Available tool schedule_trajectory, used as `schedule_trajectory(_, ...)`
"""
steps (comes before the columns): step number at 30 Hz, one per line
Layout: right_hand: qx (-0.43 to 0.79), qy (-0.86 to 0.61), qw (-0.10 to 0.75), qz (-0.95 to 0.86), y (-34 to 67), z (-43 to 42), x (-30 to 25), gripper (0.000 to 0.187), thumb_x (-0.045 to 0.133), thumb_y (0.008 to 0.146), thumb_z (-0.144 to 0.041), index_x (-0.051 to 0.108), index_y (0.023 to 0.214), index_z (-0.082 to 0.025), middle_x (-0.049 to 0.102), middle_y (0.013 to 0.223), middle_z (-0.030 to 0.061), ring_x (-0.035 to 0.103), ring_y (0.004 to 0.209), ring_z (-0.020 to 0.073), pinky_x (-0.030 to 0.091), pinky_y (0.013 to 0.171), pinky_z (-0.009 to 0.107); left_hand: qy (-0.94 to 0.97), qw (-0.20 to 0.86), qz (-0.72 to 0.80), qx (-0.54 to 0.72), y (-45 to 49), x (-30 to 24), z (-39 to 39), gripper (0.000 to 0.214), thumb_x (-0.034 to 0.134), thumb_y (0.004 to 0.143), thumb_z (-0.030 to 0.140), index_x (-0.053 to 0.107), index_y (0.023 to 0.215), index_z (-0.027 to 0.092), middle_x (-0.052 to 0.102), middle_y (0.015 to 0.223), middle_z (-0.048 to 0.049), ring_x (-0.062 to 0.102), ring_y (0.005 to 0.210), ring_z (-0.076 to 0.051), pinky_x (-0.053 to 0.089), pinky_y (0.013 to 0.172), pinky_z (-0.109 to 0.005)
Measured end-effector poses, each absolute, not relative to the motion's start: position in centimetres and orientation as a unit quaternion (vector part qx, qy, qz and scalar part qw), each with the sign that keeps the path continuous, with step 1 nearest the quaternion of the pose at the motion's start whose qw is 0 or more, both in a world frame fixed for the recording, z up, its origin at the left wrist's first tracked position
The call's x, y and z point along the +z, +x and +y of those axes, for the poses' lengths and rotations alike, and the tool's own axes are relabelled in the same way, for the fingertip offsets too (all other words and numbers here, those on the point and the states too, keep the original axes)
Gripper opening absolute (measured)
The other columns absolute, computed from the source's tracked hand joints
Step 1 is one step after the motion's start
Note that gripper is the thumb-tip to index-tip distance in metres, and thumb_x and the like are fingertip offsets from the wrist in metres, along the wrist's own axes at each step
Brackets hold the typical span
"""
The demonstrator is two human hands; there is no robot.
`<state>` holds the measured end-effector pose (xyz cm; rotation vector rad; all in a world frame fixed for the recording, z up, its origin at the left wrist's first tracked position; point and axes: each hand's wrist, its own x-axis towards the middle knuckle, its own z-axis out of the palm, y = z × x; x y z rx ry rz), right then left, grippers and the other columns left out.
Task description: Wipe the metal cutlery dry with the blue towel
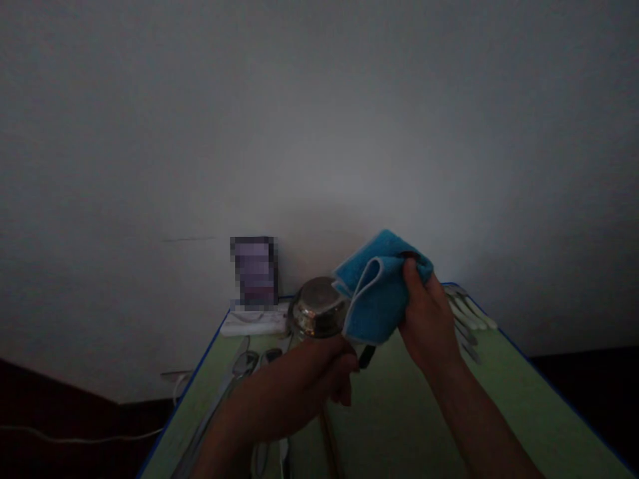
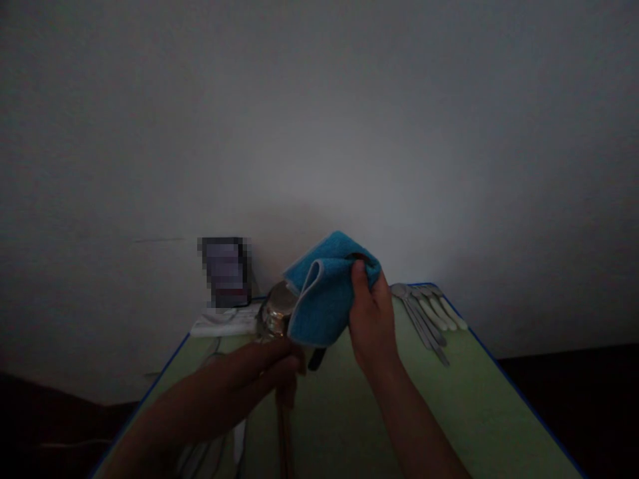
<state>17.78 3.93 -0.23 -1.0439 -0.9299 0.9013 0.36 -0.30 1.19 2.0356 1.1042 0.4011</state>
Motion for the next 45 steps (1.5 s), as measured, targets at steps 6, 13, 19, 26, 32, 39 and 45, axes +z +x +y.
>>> schedule_trajectory(6, 0.419, -0.45, 0.679, -0.402, 17.2, 3.5, -0.2, 0.038, 0.045, 0.081, -0.053, 0.053, 0.102, -0.022, 0.064, 0.1, 0.0046, 0.059, 0.097, 0.0207, 0.047, 0.08, 0.033, 0.793, 0.317, 0.48, 0.201, -0.2, 1.4, -0.4, 0.023, 0.038, 0.089, 0.04, 0.053, 0.092, 0.023, 0.063, 0.078, -0.0017, 0.057, 0.067, -0.017, 0.044, 0.06, -0.025)
schedule_trajectory(13, 0.429, -0.457, 0.676, -0.387, 16.4, 2.4, 0.4, 0.037, 0.046, 0.08, -0.054, 0.054, 0.099, -0.023, 0.064, 0.102, 0.0041, 0.059, 0.096, 0.0211, 0.048, 0.077, 0.032, 0.829, 0.237, 0.469, 0.191, 1.1, 0.8, -1.6, 0.023, 0.039, 0.089, 0.042, 0.053, 0.103, 0.03, 0.064, 0.105, -0.0047, 0.06, 0.093, -0.024, 0.047, 0.08, -0.034)
schedule_trajectory(19, 0.519, -0.387, 0.703, -0.295, 15.9, 2.3, 0.4, 0.049, 0.043, 0.079, -0.056, 0.048, 0.113, -0.021, 0.062, 0.112, 0.0096, 0.06, 0.098, 0.0224, 0.051, 0.075, 0.034, 0.815, 0.175, 0.501, 0.234, 2.3, 0.0, -1.3, 0.025, 0.046, 0.084, 0.037, 0.054, 0.105, 0.026, 0.066, 0.103, -0.0094, 0.063, 0.088, -0.028, 0.049, 0.072, -0.037)
schedule_trajectory(26, 0.532, -0.333, 0.701, -0.34, 16.0, 1.9, 0.2, 0.049, 0.053, 0.077, -0.05, 0.047, 0.117, -0.023, 0.059, 0.118, 0.0071, 0.059, 0.102, 0.0208, 0.051, 0.08, 0.034, 0.835, 0.202, 0.46, 0.226, 1.5, 0.8, -2.3, 0.022, 0.035, 0.088, 0.032, 0.055, 0.091, 0.024, 0.067, 0.083, -0.0045, 0.061, 0.07, -0.019, 0.047, 0.065, -0.028)
schedule_trajectory(32, 0.49, -0.365, 0.625, -0.487, 17.2, 1.1, 0.9, 0.052, 0.075, 0.06, -0.036, 0.055, 0.108, -0.025, 0.066, 0.102, 0.0015, 0.063, 0.091, 0.0188, 0.05, 0.08, 0.034, 0.855, 0.206, 0.45, 0.154, 0.3, 1.5, -3.6, 0.024, 0.036, 0.088, 0.029, 0.051, 0.106, 0.026, 0.063, 0.103, -0.004, 0.058, 0.093, -0.019, 0.044, 0.085, -0.028)
schedule_trajectory(39, 0.395, -0.386, 0.475, -0.685, 22.5, 1.9, 1.5, 0.024, 0.062, 0.075, -0.04, 0.063, 0.085, -0.018, 0.063, 0.076, -0.0005, 0.057, 0.069, 0.0133, 0.046, 0.065, 0.027, 0.83, 0.23, 0.5, 0.09, -1.1, 2.0, -3.8, 0.032, 0.03, 0.091, 0.044, 0.054, 0.099, 0.026, 0.063, 0.083, -0.0001, 0.058, 0.075, -0.016, 0.045, 0.069, -0.026)
schedule_trajectory(45, 0.355, -0.323, 0.305, -0.822, 24.9, 0.1, 2.4, 0.012, 0.056, 0.081, -0.028, 0.061, 0.081, -0.016, 0.059, 0.074, -0.0018, 0.052, 0.069, 0.0103, 0.041, 0.063, 0.023, 0.851, 0.179, 0.477, 0.126, -0.7, 2.9, -3.4, 0.043, 0.027, 0.091, 0.048, 0.055, 0.074, 0.02, 0.055, 0.062, 0.0018, 0.052, 0.057, -0.013, 0.038, 0.054, -0.023)
